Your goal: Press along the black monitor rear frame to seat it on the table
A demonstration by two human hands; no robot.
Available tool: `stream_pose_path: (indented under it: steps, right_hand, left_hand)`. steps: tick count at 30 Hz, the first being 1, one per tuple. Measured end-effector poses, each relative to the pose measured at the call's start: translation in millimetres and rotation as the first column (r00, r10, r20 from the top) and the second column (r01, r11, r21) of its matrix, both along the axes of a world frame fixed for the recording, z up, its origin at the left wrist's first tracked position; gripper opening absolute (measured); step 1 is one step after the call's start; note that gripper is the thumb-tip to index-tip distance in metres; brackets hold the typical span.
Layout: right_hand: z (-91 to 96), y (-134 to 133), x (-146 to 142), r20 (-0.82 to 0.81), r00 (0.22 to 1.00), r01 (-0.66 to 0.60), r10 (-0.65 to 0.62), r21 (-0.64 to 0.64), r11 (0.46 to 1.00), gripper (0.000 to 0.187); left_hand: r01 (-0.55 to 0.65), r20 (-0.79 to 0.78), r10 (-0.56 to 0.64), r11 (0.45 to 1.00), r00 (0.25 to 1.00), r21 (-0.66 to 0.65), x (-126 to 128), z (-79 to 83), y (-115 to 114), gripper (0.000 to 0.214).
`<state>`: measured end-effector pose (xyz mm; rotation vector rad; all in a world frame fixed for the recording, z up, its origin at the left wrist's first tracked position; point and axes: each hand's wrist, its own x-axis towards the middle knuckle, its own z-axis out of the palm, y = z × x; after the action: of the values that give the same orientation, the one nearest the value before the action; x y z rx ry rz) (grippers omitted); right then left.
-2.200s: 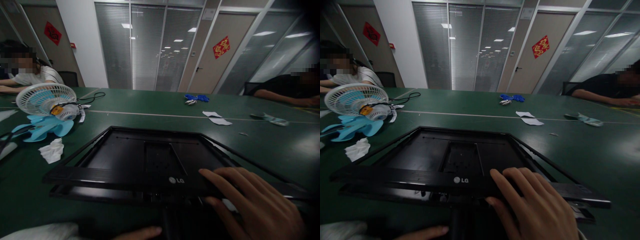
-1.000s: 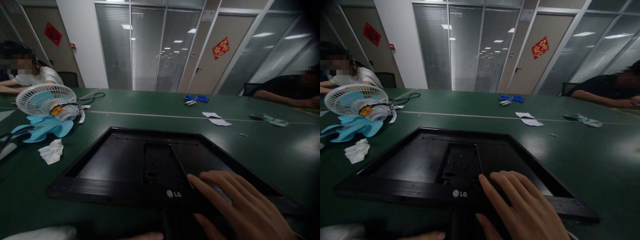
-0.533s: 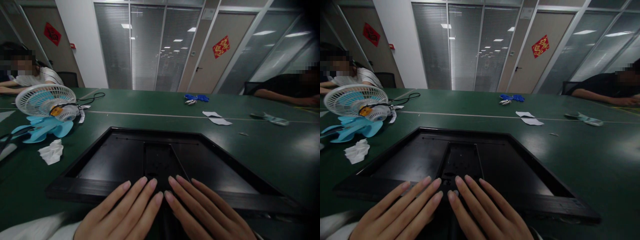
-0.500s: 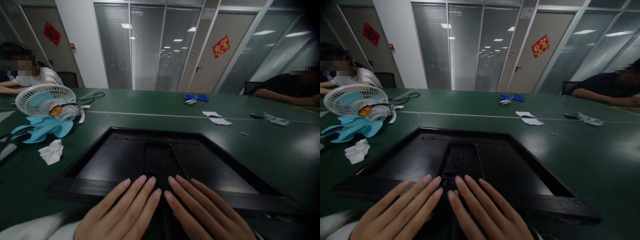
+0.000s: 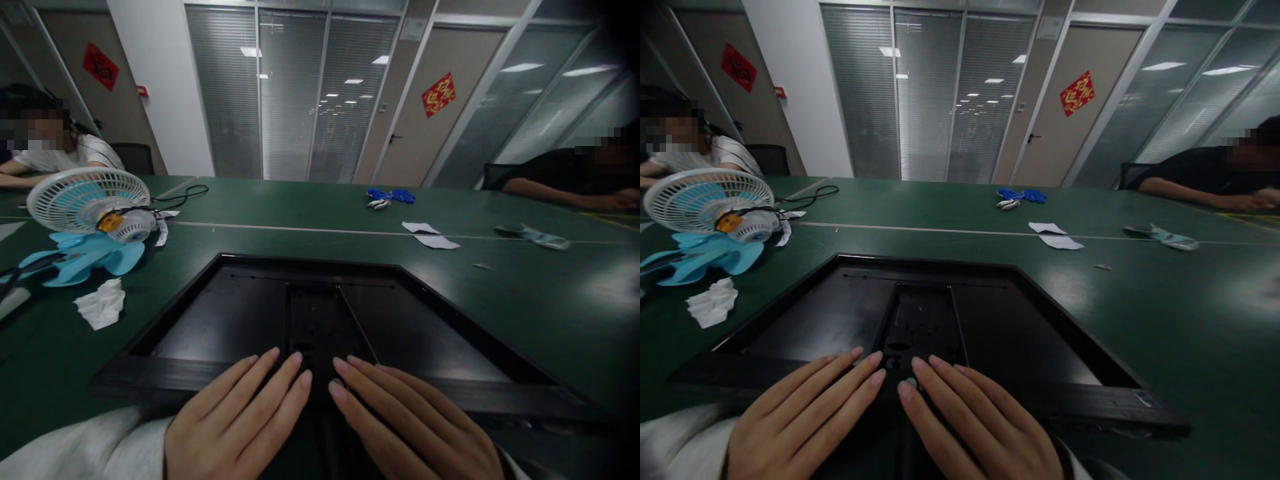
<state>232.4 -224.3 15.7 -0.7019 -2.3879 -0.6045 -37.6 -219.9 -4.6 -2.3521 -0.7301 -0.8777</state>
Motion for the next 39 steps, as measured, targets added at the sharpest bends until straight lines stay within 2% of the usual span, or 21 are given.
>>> stream_pose_path:
  steps: [11, 23, 29, 33, 35, 39]
  right_hand:
    - [-6.4, -1, 0, -0.016, 1.000, -0.015, 0.015, 0.000, 1.000, 0.041]
    - [-10.9, -1, -5, -0.139, 0.990, -0.004, 0.000, -0.026, 1.000, 0.039]
    - [-11.2, -1, -4, -0.102, 0.995, -0.008, 0.006, -0.026, 1.000, 0.039]
    - [-12.0, 0, -6, -0.133, 0.991, -0.011, 0.009, -0.017, 1.000, 0.039]
    - [-10.8, 0, -6, -0.141, 0.990, -0.006, 0.003, -0.022, 1.000, 0.039]
    - [1.2, -1, -3, -0.052, 0.999, 0.005, -0.004, 0.009, 1.000, 0.038]
  left_hand:
    - [0.002, -0.044, -0.001, 1.000, 0.999, 0.025, -2, -4.5, 2, 0.040]
    - [-0.011, -0.016, 0.011, 1.000, 1.000, 0.028, 0, -8.1, 1, 0.040]
    - [-0.001, -0.020, 0.001, 1.000, 1.000, 0.029, -1, -7.5, 2, 0.041]
    - [-0.001, -0.021, 0.001, 1.000, 1.000, 0.021, -2, -6.8, 2, 0.041]
    - [-0.010, -0.033, 0.010, 1.000, 0.999, 0.013, -2, -7.1, 2, 0.041]
    - [0.008, -0.059, -0.005, 0.999, 0.998, 0.047, -3, -5.6, 2, 0.040]
